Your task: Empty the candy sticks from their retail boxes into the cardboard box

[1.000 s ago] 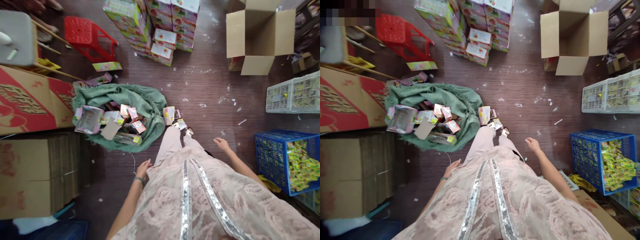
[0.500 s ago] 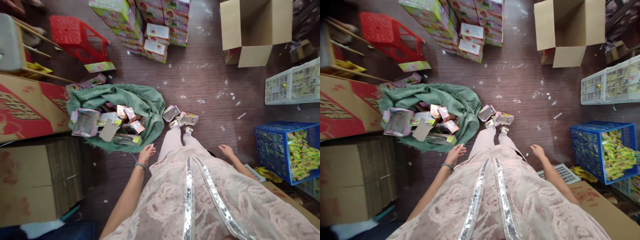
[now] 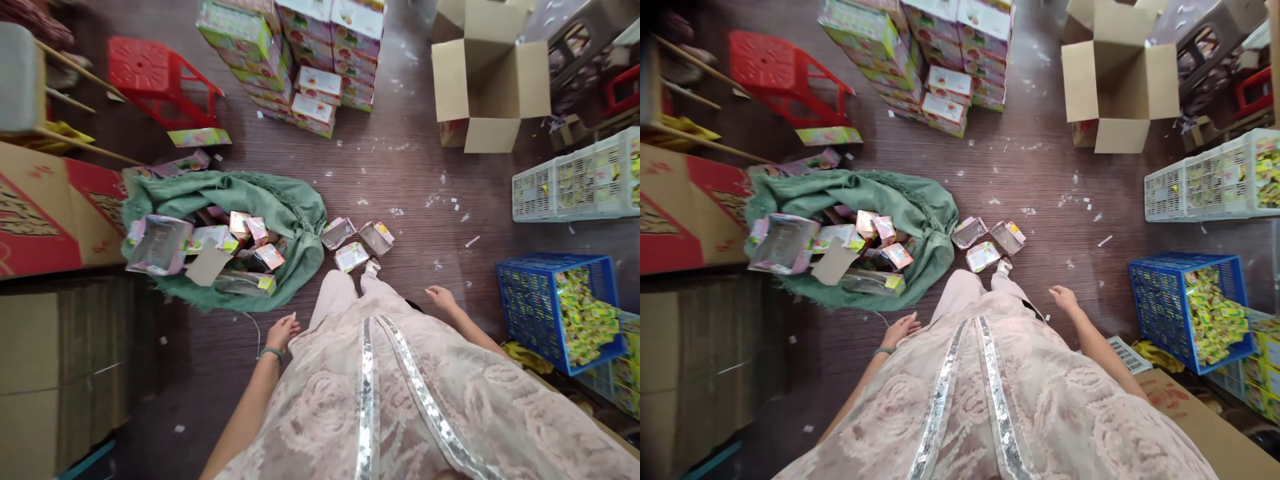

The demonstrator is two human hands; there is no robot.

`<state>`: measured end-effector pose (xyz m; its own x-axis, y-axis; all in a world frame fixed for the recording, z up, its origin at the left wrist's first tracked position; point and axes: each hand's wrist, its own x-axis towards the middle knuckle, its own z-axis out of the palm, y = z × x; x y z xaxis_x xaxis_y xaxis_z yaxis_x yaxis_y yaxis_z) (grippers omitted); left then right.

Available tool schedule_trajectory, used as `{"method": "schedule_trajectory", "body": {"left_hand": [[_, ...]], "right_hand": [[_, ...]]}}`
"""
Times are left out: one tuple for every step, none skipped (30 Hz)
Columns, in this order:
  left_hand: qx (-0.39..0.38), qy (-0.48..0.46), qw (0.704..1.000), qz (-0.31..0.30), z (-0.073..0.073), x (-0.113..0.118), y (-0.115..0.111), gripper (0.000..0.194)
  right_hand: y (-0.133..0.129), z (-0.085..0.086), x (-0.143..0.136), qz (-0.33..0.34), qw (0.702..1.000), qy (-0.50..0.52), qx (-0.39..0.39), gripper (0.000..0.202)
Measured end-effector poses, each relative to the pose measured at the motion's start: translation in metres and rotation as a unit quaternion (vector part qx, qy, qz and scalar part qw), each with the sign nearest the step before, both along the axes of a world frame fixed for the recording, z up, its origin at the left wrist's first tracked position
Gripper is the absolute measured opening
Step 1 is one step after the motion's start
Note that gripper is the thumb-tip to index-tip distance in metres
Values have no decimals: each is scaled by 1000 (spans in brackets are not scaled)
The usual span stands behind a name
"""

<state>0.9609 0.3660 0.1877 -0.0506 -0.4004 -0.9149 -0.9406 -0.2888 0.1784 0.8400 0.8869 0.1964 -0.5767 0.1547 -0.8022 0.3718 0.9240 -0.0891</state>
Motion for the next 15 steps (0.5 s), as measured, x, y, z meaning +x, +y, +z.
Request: {"method": "schedule_trajectory", "body": {"left_hand": [[4, 8, 1000, 2, -3, -2, -2, 16], [10, 16, 1000, 4, -7, -4, -4, 18], [18, 23, 1000, 6, -11, -5, -6, 20], [27, 29, 999, 8, -15, -6, -8, 20], [35, 34, 999, 11, -19, -6, -9, 20], [42, 38, 998, 16, -22, -4, -12, 18], [46, 40, 998, 22, -25, -1, -15, 16], [49, 41, 998, 28, -27, 4, -19, 14], [51, 41, 997, 35, -28, 10, -24, 12], [52, 38, 997, 41, -28, 18, -30, 11], [51, 33, 997, 46, -27, 28, -37, 10], [47, 27, 997, 50, -26, 39, -45, 10], [39, 18, 998, 53, -23, 51, -53, 10], [30, 8, 998, 53, -20, 64, -61, 12], [20, -2, 998, 52, -16, 77, -68, 15]], "right_hand": [[-2, 2, 1, 0, 1000, 4, 1, 29], [-4, 5, 2, 0, 1000, 7, 5, 29], [-6, 8, 3, 0, 1000, 9, 10, 29], [-8, 10, 4, 2, 1000, 10, 18, 29], [-11, 14, 5, 6, 1000, 9, 25, 30], [-15, 16, 6, 11, 999, 7, 33, 30], [-20, 19, 6, 18, 999, 4, 38, 30], [-26, 21, 7, 26, 999, 0, 42, 30], [-34, 22, 7, 35, 998, -5, 44, 30], [-43, 22, 6, 43, 998, -10, 45, 30], [-52, 22, 6, 50, 998, -13, 43, 30], [-62, 20, 6, 57, 997, -15, 40, 31], [-72, 18, 5, 62, 997, -15, 35, 31], [-82, 16, 4, 66, 997, -14, 29, 30], [-90, 14, 3, 69, 997, -12, 21, 29]]}}
